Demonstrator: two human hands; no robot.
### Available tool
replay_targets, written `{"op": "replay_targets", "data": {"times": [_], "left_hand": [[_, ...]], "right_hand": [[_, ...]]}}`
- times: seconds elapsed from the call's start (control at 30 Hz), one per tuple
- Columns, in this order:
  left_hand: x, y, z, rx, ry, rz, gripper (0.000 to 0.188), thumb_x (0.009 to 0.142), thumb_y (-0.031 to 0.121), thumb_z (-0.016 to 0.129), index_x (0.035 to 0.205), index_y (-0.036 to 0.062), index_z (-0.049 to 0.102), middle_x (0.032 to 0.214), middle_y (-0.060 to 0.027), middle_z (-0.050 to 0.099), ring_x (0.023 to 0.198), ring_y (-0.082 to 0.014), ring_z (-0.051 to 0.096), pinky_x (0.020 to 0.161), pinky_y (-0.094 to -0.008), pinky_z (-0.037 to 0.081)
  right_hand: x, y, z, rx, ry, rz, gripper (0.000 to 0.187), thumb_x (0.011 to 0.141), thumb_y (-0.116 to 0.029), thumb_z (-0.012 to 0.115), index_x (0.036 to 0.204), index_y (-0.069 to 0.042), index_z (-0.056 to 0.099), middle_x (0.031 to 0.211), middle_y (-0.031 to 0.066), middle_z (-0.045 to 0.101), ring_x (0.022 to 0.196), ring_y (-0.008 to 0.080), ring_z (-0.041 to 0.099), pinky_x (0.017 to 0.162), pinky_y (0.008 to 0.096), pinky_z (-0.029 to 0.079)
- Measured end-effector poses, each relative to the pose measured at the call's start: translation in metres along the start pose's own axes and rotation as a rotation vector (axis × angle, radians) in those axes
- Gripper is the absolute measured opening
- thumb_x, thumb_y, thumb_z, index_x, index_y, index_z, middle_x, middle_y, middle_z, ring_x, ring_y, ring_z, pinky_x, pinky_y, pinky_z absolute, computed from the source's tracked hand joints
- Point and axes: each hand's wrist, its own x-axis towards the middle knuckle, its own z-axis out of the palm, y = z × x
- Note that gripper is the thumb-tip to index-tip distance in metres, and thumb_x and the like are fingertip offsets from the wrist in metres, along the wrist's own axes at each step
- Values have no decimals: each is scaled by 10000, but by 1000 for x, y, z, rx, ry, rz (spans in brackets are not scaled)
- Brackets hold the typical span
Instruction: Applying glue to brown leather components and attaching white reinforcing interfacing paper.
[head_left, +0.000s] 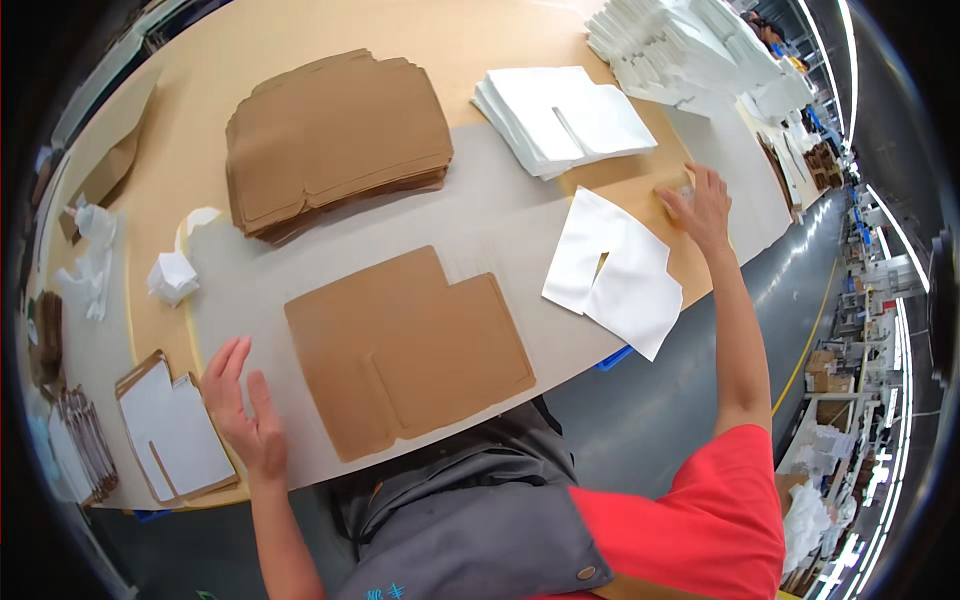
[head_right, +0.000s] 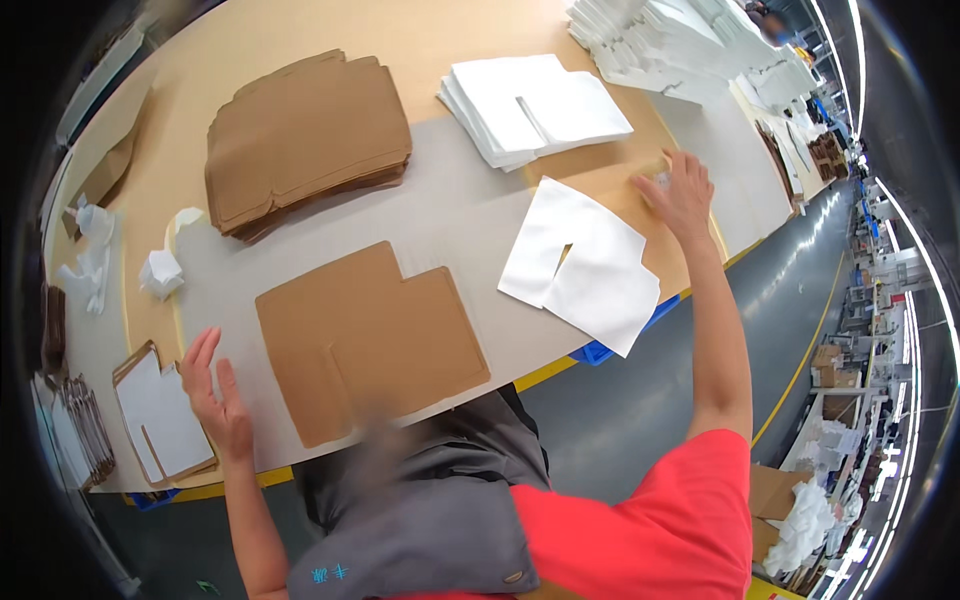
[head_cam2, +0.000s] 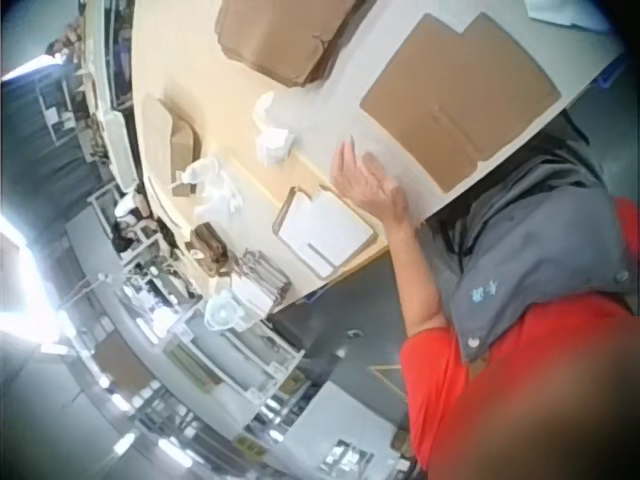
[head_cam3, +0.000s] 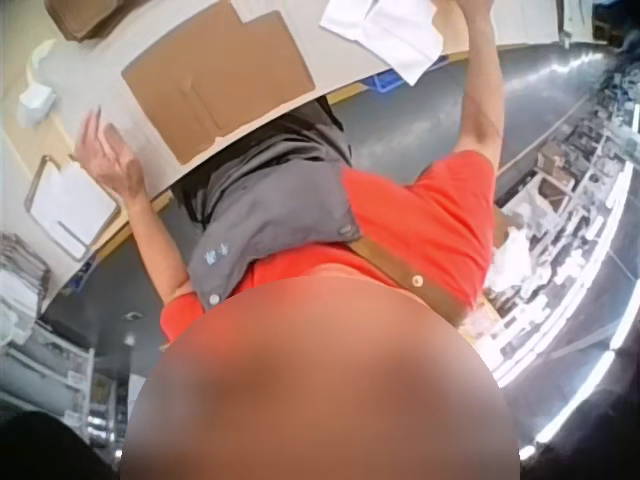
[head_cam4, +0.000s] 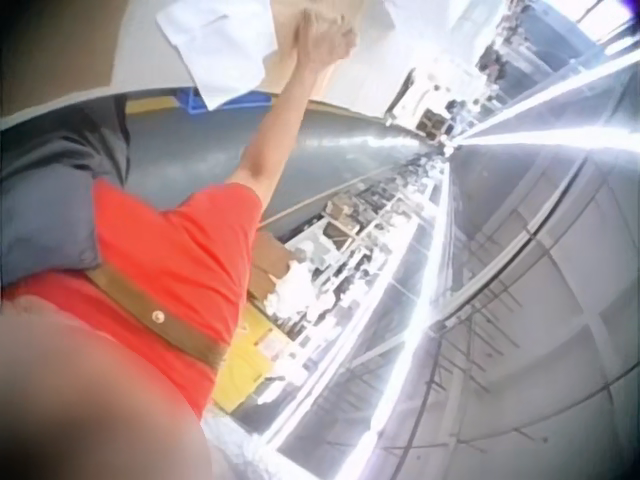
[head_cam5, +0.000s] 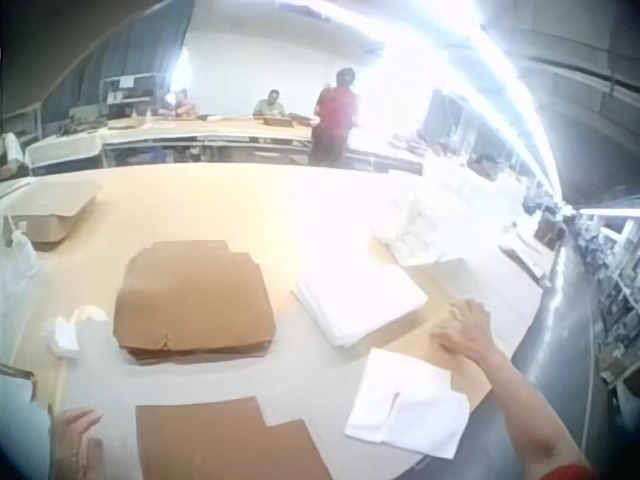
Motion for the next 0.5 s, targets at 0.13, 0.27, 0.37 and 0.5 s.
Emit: {"op": "replay_targets", "data": {"times": [0.13,0.27,0.37,0.5], "left_hand": [[17,44,1,-85,-3,93,304,985,129,557,1260,48,656,1292,-145,613,1249,-308,528,1092,-412,360],[49,109,51,-214,-185,330,306,931,121,627,1226,48,665,1251,-128,622,1188,-303,547,1050,-420,391],[61,148,98,-359,-321,394,343,902,131,675,1233,47,646,1212,-126,631,1126,-323,569,999,-430,421],[67,191,150,-576,-463,290,516,896,205,732,1359,39,575,1283,-144,625,1158,-312,583,964,-409,454]], "right_hand": [[-9,-89,-4,160,-100,-78,469,893,-404,740,1228,-98,620,1236,100,611,1078,234,623,888,372,497],[7,-88,10,532,-662,61,375,872,-344,776,1106,-74,662,1074,24,656,968,132,614,846,285,489],[2,-98,-10,733,-781,104,287,868,-271,789,1026,-59,675,959,-13,657,923,92,601,832,257,484],[-29,-100,-46,1003,-541,37,161,878,-131,768,985,-56,675,930,-18,640,904,76,590,837,258,482]]}}
